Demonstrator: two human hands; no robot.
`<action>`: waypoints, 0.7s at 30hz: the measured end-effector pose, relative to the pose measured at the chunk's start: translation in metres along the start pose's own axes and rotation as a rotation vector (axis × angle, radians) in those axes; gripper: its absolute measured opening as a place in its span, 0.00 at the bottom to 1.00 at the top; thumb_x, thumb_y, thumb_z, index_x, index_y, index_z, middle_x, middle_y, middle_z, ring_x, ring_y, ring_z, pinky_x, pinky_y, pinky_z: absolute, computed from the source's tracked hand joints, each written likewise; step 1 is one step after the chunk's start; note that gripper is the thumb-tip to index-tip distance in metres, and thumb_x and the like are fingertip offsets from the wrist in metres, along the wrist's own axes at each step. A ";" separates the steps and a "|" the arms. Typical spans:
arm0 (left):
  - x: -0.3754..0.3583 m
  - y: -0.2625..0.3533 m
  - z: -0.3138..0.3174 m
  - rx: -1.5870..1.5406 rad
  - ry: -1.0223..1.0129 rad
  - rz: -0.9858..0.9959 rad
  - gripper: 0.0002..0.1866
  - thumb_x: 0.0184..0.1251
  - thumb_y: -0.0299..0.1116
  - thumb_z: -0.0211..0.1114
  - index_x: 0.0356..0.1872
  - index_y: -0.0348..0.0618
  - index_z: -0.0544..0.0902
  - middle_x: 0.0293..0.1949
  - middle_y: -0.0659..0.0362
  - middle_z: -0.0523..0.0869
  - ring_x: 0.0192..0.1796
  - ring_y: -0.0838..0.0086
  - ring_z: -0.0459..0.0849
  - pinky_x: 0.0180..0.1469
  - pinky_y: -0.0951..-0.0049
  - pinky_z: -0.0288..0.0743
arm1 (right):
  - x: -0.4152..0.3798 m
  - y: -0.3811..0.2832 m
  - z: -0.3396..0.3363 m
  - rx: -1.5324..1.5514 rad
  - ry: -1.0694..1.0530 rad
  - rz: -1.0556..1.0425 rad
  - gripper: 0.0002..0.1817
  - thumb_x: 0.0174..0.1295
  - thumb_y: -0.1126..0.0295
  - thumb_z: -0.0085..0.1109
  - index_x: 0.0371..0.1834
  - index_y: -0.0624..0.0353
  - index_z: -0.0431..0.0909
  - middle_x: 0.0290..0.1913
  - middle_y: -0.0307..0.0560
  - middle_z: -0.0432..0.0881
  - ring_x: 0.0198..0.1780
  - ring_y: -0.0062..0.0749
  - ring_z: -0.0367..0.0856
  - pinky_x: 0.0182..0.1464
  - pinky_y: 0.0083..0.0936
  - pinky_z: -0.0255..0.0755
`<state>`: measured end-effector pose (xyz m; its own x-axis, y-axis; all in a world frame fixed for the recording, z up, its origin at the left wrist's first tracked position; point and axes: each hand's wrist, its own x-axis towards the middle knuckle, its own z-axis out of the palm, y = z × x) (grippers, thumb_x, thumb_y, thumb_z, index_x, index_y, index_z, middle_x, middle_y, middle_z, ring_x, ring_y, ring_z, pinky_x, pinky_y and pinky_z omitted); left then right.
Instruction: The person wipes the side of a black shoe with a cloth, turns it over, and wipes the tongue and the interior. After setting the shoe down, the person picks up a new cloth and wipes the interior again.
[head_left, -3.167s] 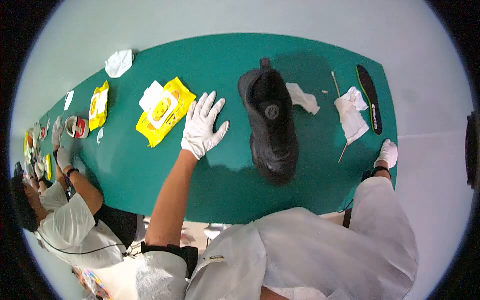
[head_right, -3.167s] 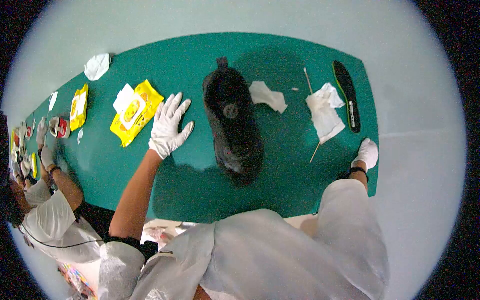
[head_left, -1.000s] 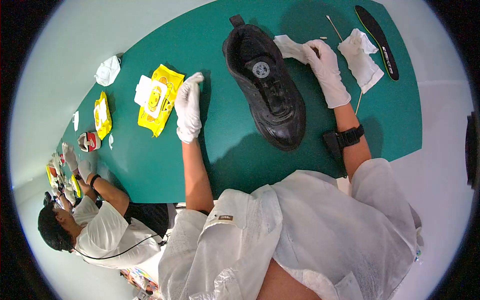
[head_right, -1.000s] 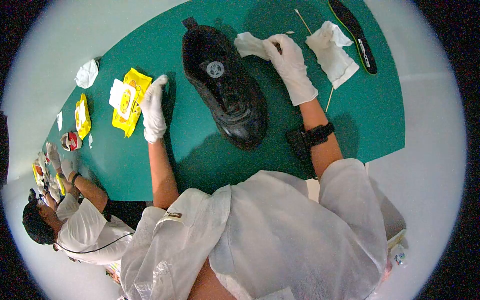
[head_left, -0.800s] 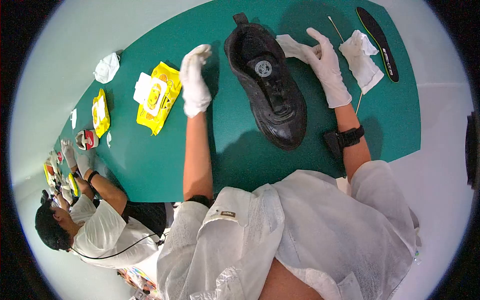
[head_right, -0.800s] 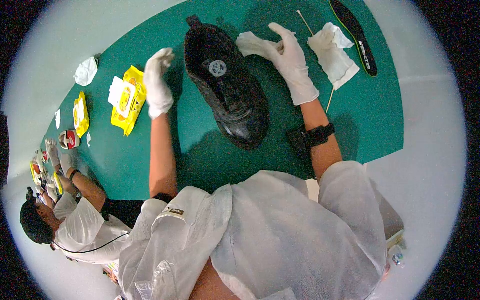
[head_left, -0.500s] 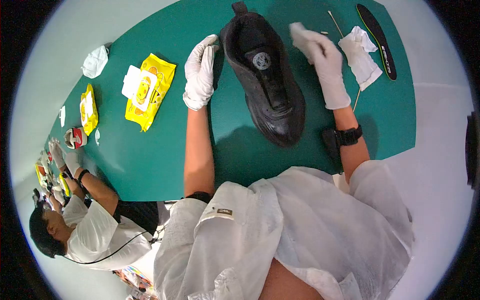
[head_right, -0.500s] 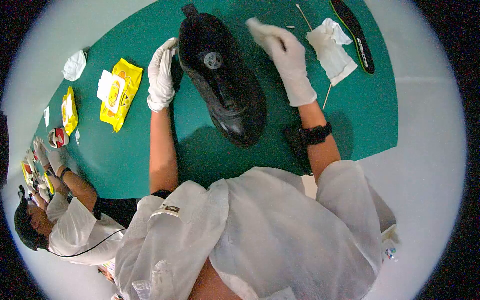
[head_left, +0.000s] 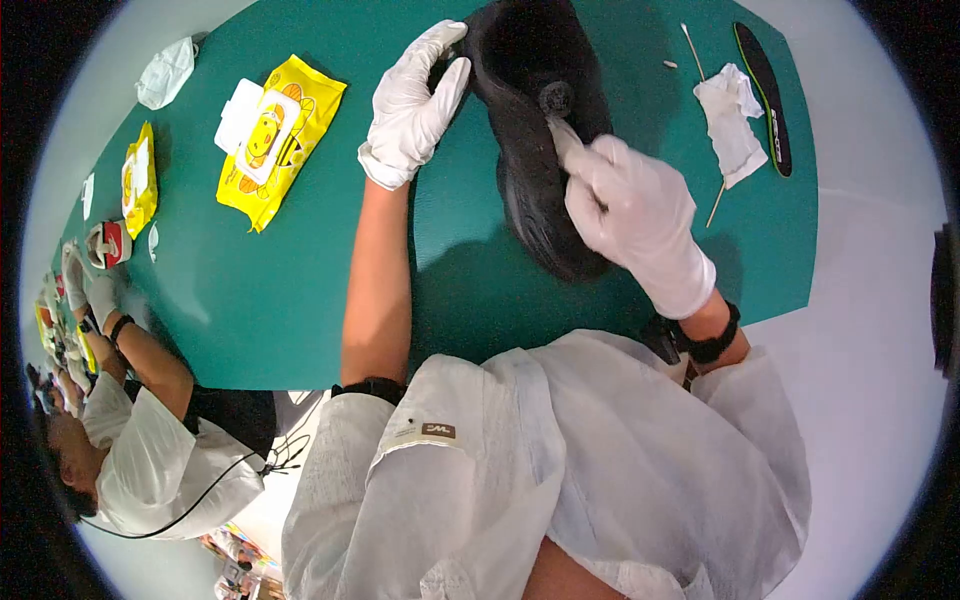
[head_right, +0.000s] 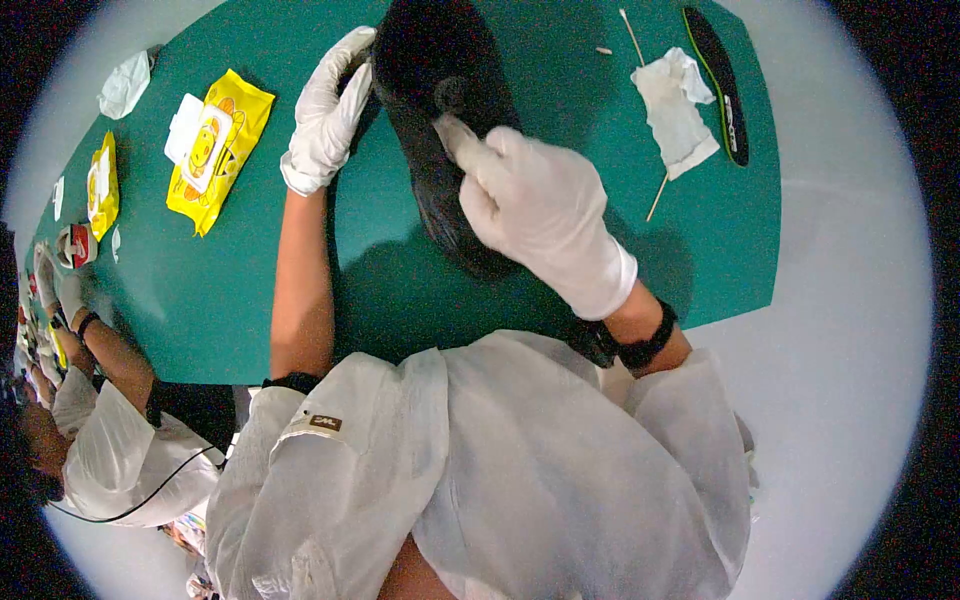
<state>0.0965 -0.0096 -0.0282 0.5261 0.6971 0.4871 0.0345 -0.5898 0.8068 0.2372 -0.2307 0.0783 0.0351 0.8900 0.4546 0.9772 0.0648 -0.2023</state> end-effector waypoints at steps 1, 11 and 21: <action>-0.001 -0.002 0.001 -0.059 -0.007 -0.069 0.17 0.74 0.32 0.65 0.61 0.42 0.84 0.60 0.52 0.87 0.62 0.65 0.85 0.66 0.69 0.75 | -0.002 -0.004 -0.009 0.006 -0.090 -0.012 0.21 0.57 0.72 0.61 0.54 0.44 0.86 0.29 0.39 0.76 0.25 0.36 0.81 0.26 0.34 0.75; -0.001 -0.004 0.002 -0.152 0.017 -0.128 0.15 0.75 0.32 0.63 0.58 0.39 0.85 0.59 0.50 0.87 0.62 0.63 0.85 0.67 0.69 0.74 | 0.054 0.005 -0.009 -0.039 -0.045 -0.072 0.13 0.62 0.71 0.62 0.49 0.45 0.87 0.30 0.39 0.75 0.30 0.36 0.81 0.29 0.31 0.77; -0.002 0.005 -0.005 -0.091 0.012 -0.082 0.15 0.76 0.33 0.63 0.58 0.41 0.85 0.59 0.51 0.87 0.61 0.62 0.86 0.66 0.68 0.75 | 0.038 -0.001 -0.030 -0.093 -0.407 -0.248 0.05 0.60 0.70 0.62 0.36 0.58 0.85 0.36 0.45 0.79 0.36 0.37 0.84 0.33 0.34 0.80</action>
<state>0.0916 -0.0123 -0.0236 0.5146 0.7464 0.4221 -0.0004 -0.4920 0.8706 0.2439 -0.2104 0.1217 -0.2680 0.9582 0.0998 0.9609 0.2733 -0.0440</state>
